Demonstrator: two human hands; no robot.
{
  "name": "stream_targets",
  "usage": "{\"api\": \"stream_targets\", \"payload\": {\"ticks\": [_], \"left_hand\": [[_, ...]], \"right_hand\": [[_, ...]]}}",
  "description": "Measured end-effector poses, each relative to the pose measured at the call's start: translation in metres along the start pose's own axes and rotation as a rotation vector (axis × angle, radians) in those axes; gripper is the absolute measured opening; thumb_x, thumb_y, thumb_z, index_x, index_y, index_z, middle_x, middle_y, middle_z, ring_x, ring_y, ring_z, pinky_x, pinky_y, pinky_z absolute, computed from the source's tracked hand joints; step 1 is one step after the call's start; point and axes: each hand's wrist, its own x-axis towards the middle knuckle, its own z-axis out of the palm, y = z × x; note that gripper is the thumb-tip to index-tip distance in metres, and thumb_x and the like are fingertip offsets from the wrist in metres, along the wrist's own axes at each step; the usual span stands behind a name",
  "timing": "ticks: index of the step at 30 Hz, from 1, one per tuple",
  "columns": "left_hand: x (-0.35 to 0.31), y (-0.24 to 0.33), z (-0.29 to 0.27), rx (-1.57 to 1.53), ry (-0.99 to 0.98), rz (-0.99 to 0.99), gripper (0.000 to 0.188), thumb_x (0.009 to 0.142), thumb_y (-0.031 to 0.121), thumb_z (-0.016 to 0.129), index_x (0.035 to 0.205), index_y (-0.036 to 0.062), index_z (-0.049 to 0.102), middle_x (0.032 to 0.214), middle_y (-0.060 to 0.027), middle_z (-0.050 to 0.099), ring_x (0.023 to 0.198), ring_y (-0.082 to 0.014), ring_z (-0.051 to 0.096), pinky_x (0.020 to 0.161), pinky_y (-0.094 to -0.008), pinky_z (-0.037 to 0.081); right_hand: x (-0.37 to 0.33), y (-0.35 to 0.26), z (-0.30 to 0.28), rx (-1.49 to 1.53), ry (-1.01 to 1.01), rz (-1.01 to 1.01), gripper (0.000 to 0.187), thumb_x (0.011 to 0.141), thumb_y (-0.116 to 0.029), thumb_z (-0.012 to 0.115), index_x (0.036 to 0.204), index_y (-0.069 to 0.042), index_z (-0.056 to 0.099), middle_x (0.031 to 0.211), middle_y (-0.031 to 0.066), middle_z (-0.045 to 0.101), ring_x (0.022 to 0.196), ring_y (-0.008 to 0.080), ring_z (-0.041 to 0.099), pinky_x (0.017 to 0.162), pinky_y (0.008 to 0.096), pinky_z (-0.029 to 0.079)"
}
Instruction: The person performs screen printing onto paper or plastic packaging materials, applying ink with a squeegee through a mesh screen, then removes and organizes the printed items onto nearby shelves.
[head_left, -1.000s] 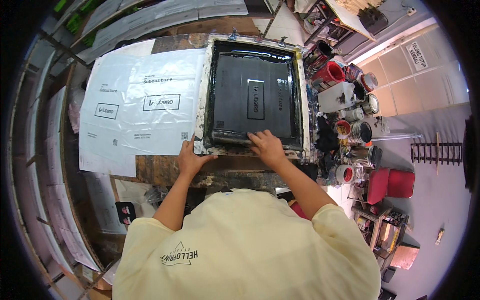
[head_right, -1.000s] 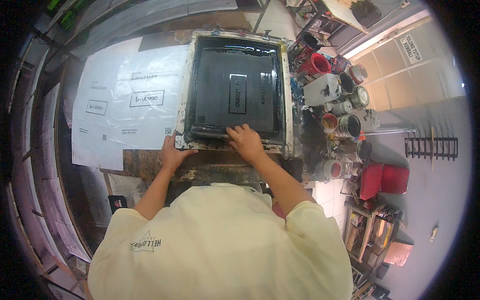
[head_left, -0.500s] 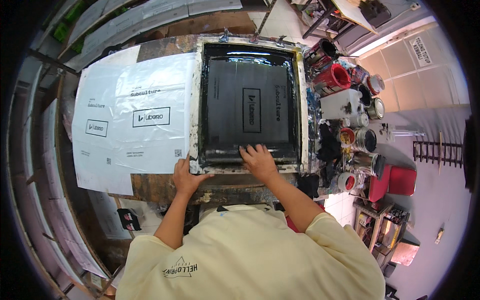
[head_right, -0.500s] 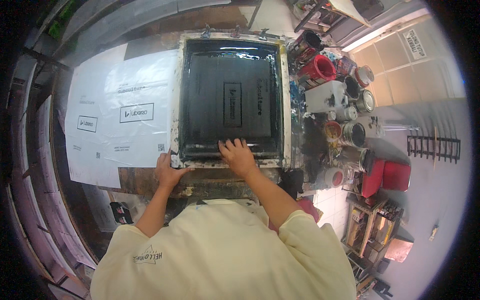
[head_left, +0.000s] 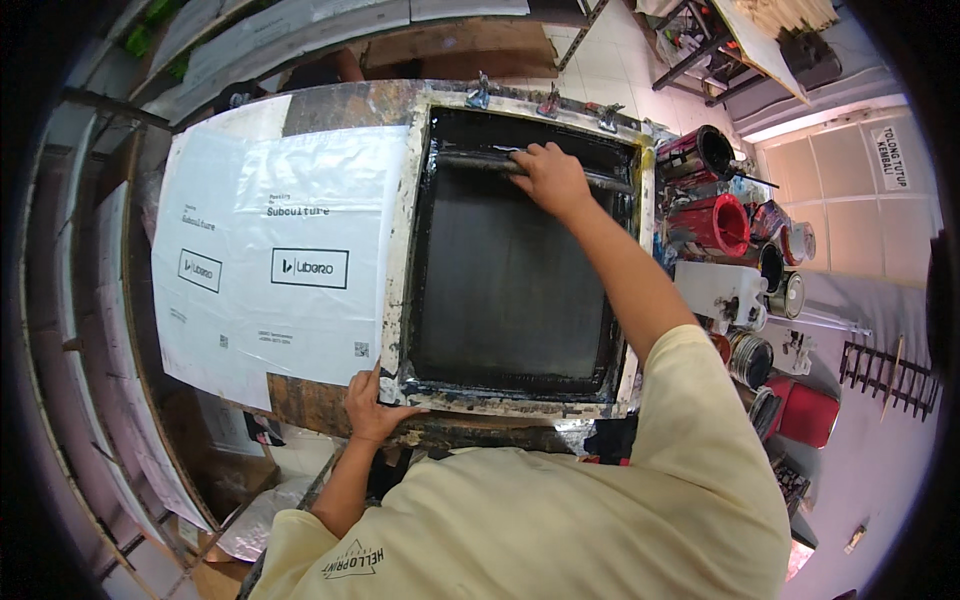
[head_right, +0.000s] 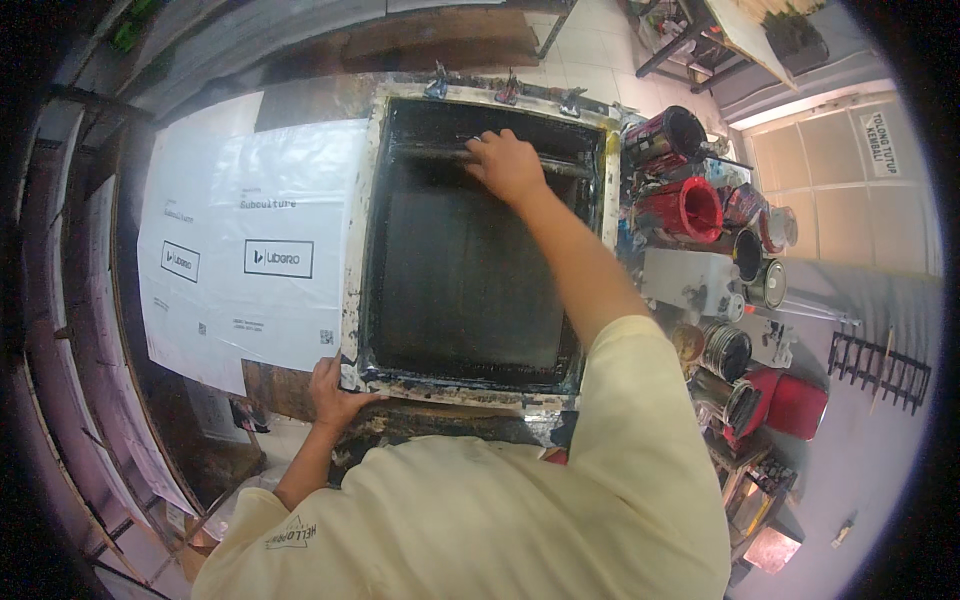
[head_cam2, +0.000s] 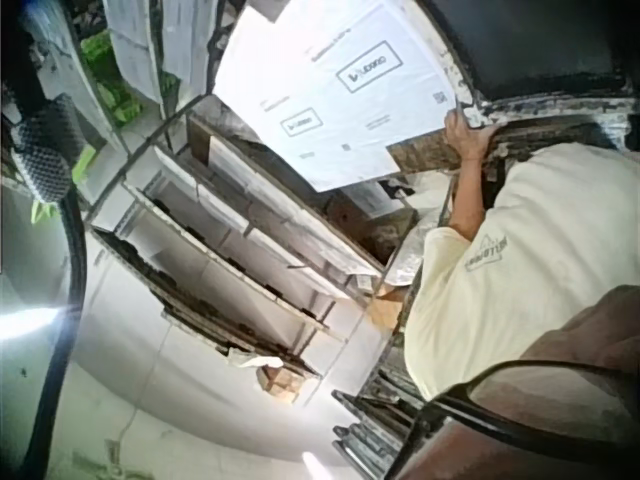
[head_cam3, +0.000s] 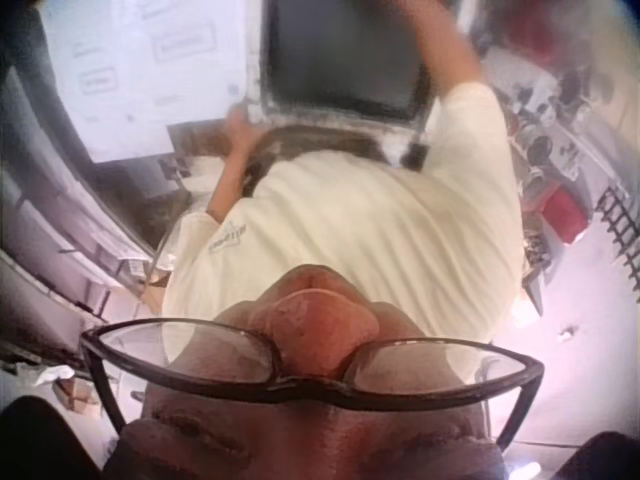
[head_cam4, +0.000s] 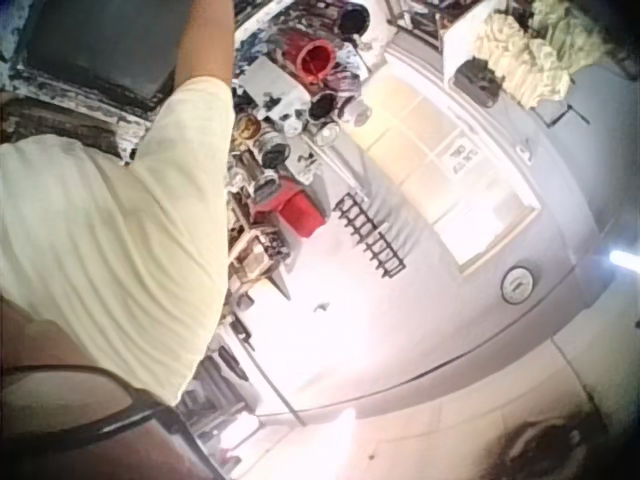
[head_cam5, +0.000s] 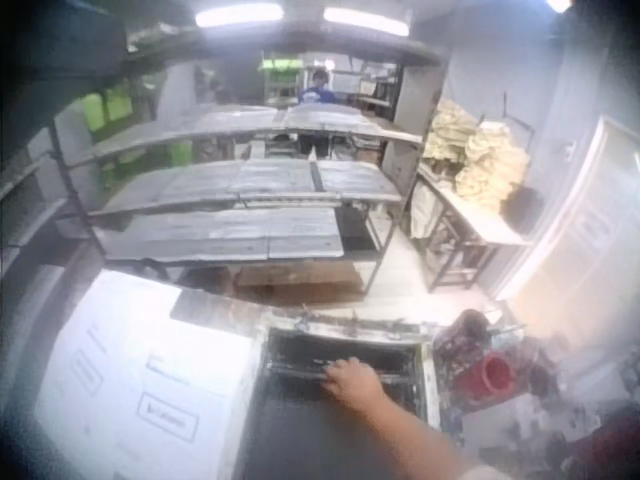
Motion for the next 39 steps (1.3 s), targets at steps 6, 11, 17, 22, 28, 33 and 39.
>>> {"api": "stream_targets", "payload": {"ticks": [6, 11, 17, 22, 28, 33, 39], "left_hand": [[0.001, 0.02, -0.03, -0.045, 0.029, -0.007, 0.104, 0.043, 0.051, 0.098, 0.13, 0.0025, 0.065, 0.095, -0.0119, 0.062, 0.09, -0.0324, 0.062, 0.08, -0.0428, 0.054], [-0.002, 0.034, -0.043, -0.351, -0.042, -0.122, 0.099, 0.051, 0.033, 0.101, 0.135, -0.0025, 0.061, 0.109, -0.0179, 0.073, 0.101, -0.0314, 0.071, 0.09, -0.0392, 0.055], [-0.014, 0.017, -0.029, -0.434, -0.01, -0.135, 0.111, 0.054, 0.044, 0.101, 0.141, -0.0071, 0.054, 0.123, -0.0253, 0.07, 0.118, -0.0351, 0.067, 0.102, -0.0405, 0.051], [-0.017, 0.03, -0.036, -0.538, -0.003, -0.149, 0.112, 0.057, 0.043, 0.1, 0.144, -0.0084, 0.05, 0.123, -0.024, 0.07, 0.115, -0.0317, 0.069, 0.1, -0.0394, 0.052], [-0.01, 0.05, -0.055, -0.784, 0.099, -0.058, 0.096, 0.064, 0.028, 0.1, 0.14, -0.0087, 0.054, 0.114, -0.0159, 0.073, 0.104, -0.02, 0.069, 0.093, -0.0349, 0.055], [0.019, 0.079, -0.102, -0.864, 0.296, 0.021, 0.09, 0.069, 0.028, 0.098, 0.139, -0.008, 0.055, 0.114, -0.0135, 0.072, 0.102, -0.0163, 0.066, 0.09, -0.0319, 0.054], [0.089, 0.129, -0.158, -1.116, 0.45, 0.378, 0.069, 0.093, 0.037, 0.078, 0.143, -0.0042, 0.053, 0.112, -0.0089, 0.067, 0.099, -0.0157, 0.061, 0.088, -0.0292, 0.051]], "right_hand": [[0.026, 0.015, -0.051, 0.143, -0.187, -0.036, 0.039, 0.093, -0.043, 0.068, 0.119, -0.014, 0.073, 0.108, 0.0151, 0.074, 0.105, 0.0376, 0.069, 0.089, 0.0499, 0.054], [-0.049, -0.039, -0.067, 0.195, -0.129, -0.016, 0.037, 0.093, -0.042, 0.068, 0.116, -0.014, 0.073, 0.105, 0.0168, 0.074, 0.103, 0.0385, 0.069, 0.089, 0.0504, 0.054], [-0.21, -0.148, -0.084, 0.266, -0.125, 0.041, 0.036, 0.09, -0.036, 0.072, 0.115, -0.01, 0.071, 0.102, 0.016, 0.073, 0.1, 0.0381, 0.067, 0.086, 0.0495, 0.053], [-0.281, -0.214, -0.097, 0.166, -0.14, 0.067, 0.035, 0.091, -0.033, 0.072, 0.118, -0.013, 0.069, 0.101, 0.0107, 0.067, 0.099, 0.0339, 0.066, 0.084, 0.0466, 0.055], [-0.295, -0.25, -0.124, -0.054, 0.032, 0.118, 0.038, 0.087, -0.03, 0.074, 0.117, -0.01, 0.064, 0.106, 0.0108, 0.062, 0.102, 0.0294, 0.061, 0.084, 0.044, 0.052], [-0.271, -0.267, -0.171, -0.153, 0.372, 0.11, 0.042, 0.085, -0.031, 0.071, 0.119, -0.009, 0.063, 0.099, 0.01, 0.06, 0.099, 0.0315, 0.056, 0.087, 0.048, 0.039], [-0.19, -0.223, -0.265, -0.221, 0.575, 0.083, 0.039, 0.087, -0.045, 0.069, 0.098, -0.008, 0.071, 0.088, 0.0092, 0.067, 0.09, 0.03, 0.063, 0.086, 0.0476, 0.042]]}}
